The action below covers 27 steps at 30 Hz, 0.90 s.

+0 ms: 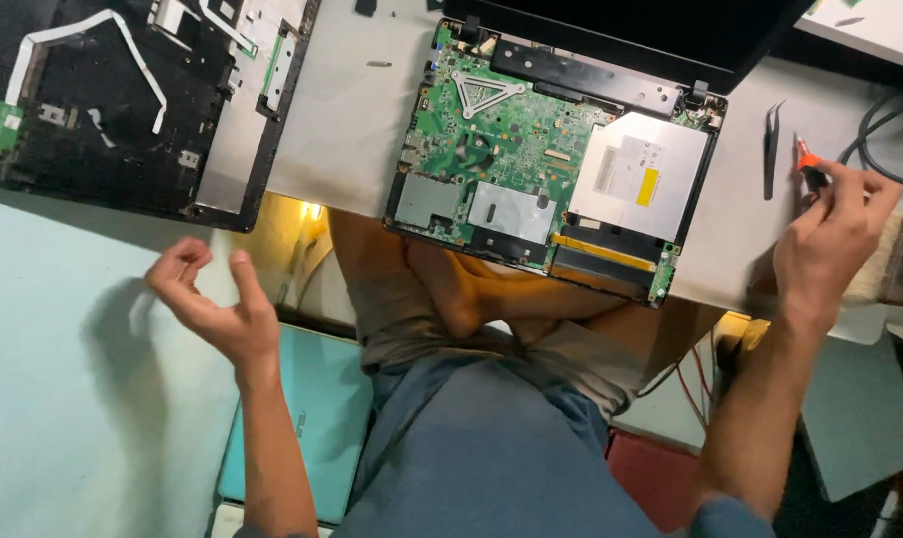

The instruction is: Connecting internal motherboard components and reassembling a laptop chassis.

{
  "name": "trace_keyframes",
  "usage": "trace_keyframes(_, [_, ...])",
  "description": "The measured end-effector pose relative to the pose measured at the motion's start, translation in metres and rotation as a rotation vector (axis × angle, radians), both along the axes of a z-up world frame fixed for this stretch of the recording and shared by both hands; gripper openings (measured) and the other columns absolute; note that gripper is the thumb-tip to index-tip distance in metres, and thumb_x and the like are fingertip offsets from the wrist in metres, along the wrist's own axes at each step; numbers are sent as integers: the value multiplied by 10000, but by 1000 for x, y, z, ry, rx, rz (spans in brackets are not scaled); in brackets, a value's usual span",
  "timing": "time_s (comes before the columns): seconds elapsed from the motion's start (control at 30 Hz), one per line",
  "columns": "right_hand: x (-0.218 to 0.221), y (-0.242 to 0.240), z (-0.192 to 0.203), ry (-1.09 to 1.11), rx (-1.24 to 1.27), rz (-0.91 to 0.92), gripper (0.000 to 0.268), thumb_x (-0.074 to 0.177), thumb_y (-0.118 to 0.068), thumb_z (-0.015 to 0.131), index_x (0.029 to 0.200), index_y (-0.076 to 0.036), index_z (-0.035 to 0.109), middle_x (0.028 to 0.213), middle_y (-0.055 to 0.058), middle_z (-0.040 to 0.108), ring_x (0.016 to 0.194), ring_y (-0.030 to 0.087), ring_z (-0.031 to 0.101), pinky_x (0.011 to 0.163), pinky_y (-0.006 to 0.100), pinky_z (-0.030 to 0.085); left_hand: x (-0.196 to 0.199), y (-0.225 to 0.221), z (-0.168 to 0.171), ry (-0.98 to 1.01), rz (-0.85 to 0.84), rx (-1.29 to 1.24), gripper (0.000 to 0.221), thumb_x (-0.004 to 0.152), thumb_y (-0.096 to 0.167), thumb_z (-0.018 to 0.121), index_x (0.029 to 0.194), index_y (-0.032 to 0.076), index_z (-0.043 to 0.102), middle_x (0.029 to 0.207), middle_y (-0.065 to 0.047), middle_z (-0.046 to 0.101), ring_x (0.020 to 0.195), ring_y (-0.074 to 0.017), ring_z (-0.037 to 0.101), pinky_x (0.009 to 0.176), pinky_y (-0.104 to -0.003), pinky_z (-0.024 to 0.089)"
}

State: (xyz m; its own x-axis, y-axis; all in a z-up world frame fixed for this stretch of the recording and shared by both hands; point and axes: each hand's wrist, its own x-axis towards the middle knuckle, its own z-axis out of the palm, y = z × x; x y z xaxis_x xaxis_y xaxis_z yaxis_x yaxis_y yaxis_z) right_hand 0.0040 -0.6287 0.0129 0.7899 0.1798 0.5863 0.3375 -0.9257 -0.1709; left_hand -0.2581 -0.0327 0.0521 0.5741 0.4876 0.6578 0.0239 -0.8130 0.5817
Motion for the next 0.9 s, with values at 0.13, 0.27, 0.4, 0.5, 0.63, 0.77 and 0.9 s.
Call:
trace_keyframes(0.13, [-3, 10, 2, 94, -63, -73, 213, 1268, 120, 703, 1436, 112, 834, 1386, 236, 588, 1058, 326, 706, 895, 445, 662, 7, 25, -13, 11, 50, -179, 590, 1249, 178, 721, 1656, -7, 335, 1538, -300, 525, 1378, -429, 608, 1200, -544, 536])
trace_keyframes(0.27, [-12, 37, 24, 234, -68, -125, 365, 1241, 27, 759, 1603, 58, 794, 1435, 268, 562, 1231, 392, 647, 996, 526, 640, 42, 33, -20, -116, -27, -302, 549, 1223, 53, 763, 1575, -22, 348, 1422, -277, 638, 1234, -362, 723, 1164, -489, 634])
trace_keyframes(0.4, [-23, 59, 47, 227, -29, 36, 428, 1220, 117, 713, 1644, 102, 765, 1522, 328, 609, 1305, 468, 654, 1029, 555, 594, 69, 40, -28, -312, 24, -406, 463, 1316, 148, 636, 1669, -10, 381, 1626, -289, 592, 1441, -397, 720, 1262, -465, 594])
trace_keyframes(0.5, [-34, 82, 63, 334, 3, 85, 471, 1228, 108, 700, 1697, 88, 672, 1584, 326, 555, 1396, 500, 621, 1170, 637, 564, 70, 41, -33, -350, 58, -314, 401, 1289, 216, 625, 1412, -78, 382, 1312, -237, 557, 1151, -345, 648, 1071, -429, 570])
trace_keyframes(0.63, [-47, 97, 81, 333, 89, 264, 466, 1242, 50, 696, 1697, 107, 615, 1595, 357, 559, 1409, 522, 639, 1164, 658, 580, 52, 29, -20, -451, 61, -168, 394, 1302, 223, 581, 1485, -38, 350, 1397, -229, 514, 1227, -380, 656, 1109, -434, 581])
trace_keyframes(0.77, [-59, 115, 94, 335, 249, 529, 502, 1205, 21, 698, 1664, 142, 536, 1560, 384, 584, 1437, 512, 641, 1264, 654, 582, 15, 19, -13, -542, 7, -18, 501, 1304, 91, 538, 1743, 55, 299, 1694, -233, 489, 1495, -417, 639, 1347, -454, 534])
trace_keyframes(0.9, [-66, 128, 104, 445, 452, 632, 631, 1180, -27, 600, 1767, 72, 390, 1656, 361, 565, 1586, 490, 587, 1382, 653, 498, 0, -6, -2, -540, -130, -318, 706, 1395, 217, 527, 1975, 280, 130, 2091, -95, 188, 1958, -384, 352, 1721, -652, 327])
